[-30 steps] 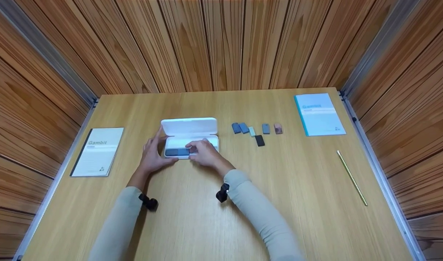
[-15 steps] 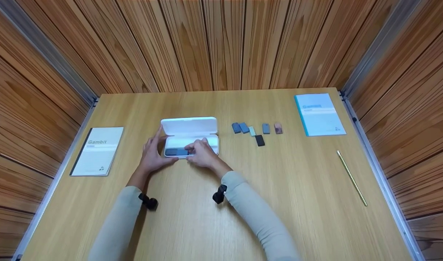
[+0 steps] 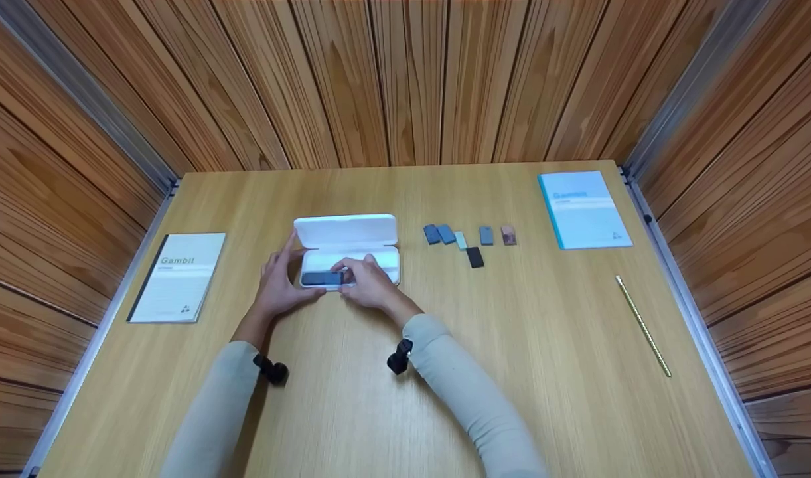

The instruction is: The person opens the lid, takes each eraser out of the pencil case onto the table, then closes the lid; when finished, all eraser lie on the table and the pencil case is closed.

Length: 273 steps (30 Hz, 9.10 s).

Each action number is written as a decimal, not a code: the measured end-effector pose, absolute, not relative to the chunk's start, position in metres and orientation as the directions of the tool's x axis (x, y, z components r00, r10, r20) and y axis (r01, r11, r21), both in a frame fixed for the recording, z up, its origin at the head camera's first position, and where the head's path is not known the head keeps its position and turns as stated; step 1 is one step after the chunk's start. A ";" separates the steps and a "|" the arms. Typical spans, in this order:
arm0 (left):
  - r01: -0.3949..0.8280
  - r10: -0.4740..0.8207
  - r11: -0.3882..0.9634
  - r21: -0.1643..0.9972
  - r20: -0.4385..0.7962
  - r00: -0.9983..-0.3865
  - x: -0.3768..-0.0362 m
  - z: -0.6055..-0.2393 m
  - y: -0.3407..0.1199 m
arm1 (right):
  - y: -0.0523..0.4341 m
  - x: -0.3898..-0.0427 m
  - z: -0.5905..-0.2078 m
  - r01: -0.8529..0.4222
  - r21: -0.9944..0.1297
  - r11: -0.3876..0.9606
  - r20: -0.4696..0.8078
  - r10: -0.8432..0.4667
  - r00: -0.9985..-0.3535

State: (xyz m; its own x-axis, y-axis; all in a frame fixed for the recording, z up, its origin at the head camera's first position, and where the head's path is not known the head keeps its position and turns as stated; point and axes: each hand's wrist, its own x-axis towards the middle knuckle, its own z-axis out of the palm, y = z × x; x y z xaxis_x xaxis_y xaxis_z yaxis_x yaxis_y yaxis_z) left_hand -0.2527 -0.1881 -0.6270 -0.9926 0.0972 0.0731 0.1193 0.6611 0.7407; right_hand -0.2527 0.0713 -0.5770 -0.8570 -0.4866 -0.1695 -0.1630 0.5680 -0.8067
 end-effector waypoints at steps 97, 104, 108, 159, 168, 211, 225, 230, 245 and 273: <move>0.095 0.089 0.671 0.735 0.047 -0.995 -0.253 -0.628 -0.187 | 0.268 -0.283 -0.569 -0.129 -0.807 0.577 -0.096 -0.343 -0.934; 0.089 0.080 0.670 0.737 0.048 -0.996 -0.253 -0.627 -0.187 | 0.273 -0.282 -0.566 -0.141 -0.802 0.581 -0.074 -0.332 -0.940; 0.093 0.080 0.668 0.739 0.053 -0.995 -0.253 -0.627 -0.186 | 0.272 -0.283 -0.565 -0.164 -0.786 0.596 -0.059 -0.337 -0.940; 0.072 0.100 0.642 0.763 0.010 -0.995 -0.251 -0.624 -0.189 | 0.114 -0.261 -0.554 -0.243 -0.832 0.499 -0.119 -0.588 -0.800; 0.098 0.110 0.652 0.752 0.035 -0.993 -0.252 -0.627 -0.190 | 0.084 -0.257 -0.563 -0.265 -0.831 0.489 -0.115 -0.617 -0.778; 0.149 0.130 0.659 0.737 0.083 -0.988 -0.256 -0.623 -0.190 | 0.037 -0.266 -0.594 -0.200 -0.857 0.475 -0.119 -0.560 -0.820; 0.095 0.093 0.654 0.750 0.045 -0.995 -0.252 -0.624 -0.189 | 0.035 -0.266 -0.600 -0.215 -0.801 0.559 -0.161 -0.546 -0.822; 0.107 0.105 0.656 0.747 0.050 -0.993 -0.252 -0.625 -0.189 | 0.036 -0.269 -0.611 -0.258 -0.776 0.575 -0.138 -0.554 -0.821; 0.123 0.139 0.633 0.765 0.045 -0.989 -0.253 -0.624 -0.192 | 0.036 -0.277 -0.626 -0.204 -0.839 0.504 -0.127 -0.546 -0.828; 0.151 0.165 0.617 0.772 0.061 -0.984 -0.255 -0.627 -0.196 | 0.032 -0.272 -0.617 -0.226 -0.848 0.479 -0.101 -0.565 -0.819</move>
State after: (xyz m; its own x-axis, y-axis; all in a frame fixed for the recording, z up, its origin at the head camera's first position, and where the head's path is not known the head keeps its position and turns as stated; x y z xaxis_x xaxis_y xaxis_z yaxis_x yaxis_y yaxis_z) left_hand -0.2554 -0.1956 -0.6274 -0.9845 0.1648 0.0606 0.1508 0.6171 0.7723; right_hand -0.2716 0.0321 -0.6172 -0.8189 -0.5651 -0.1007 -0.2265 0.4792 -0.8480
